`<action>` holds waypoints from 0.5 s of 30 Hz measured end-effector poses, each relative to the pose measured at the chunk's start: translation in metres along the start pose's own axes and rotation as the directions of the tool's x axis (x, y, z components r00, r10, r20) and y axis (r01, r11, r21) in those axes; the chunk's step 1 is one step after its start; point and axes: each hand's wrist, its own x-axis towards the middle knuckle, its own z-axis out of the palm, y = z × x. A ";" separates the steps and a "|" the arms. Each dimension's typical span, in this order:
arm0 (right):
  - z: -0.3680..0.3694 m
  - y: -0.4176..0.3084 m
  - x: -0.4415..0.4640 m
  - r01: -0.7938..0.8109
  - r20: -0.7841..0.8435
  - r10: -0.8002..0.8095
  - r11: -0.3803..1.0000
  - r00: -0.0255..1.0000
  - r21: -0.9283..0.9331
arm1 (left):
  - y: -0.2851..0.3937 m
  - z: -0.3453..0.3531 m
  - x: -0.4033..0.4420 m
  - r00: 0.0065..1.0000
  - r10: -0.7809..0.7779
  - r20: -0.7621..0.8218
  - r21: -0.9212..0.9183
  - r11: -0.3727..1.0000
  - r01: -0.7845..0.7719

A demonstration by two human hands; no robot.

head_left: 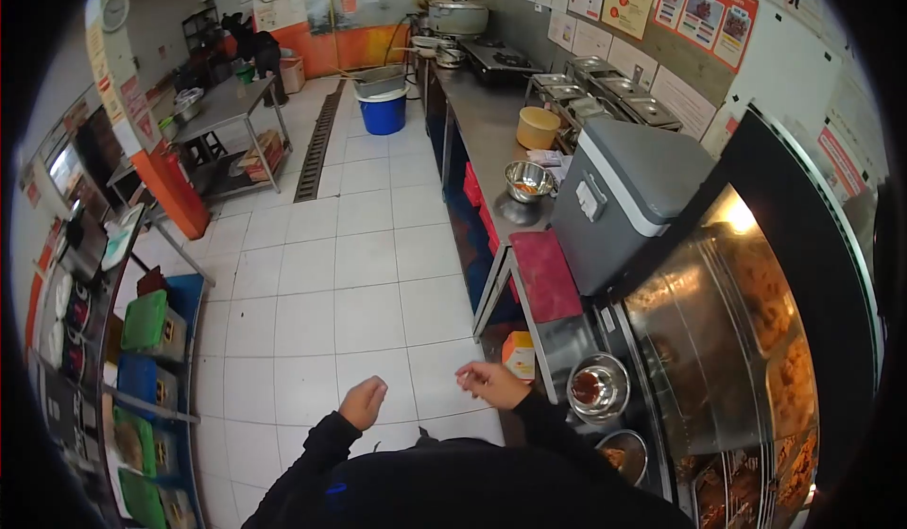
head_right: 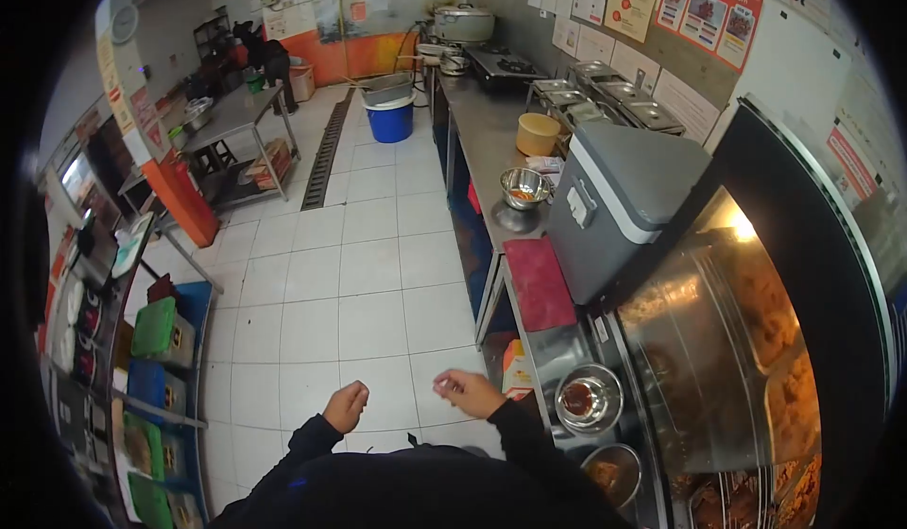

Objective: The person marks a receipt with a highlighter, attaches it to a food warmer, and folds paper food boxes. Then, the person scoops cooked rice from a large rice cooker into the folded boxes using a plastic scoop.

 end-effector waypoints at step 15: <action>-0.253 -0.086 0.379 0.239 -0.195 -0.173 0.888 0.965 0.392 | -0.282 -0.003 0.147 0.498 -0.866 0.044 0.284 0.489 0.825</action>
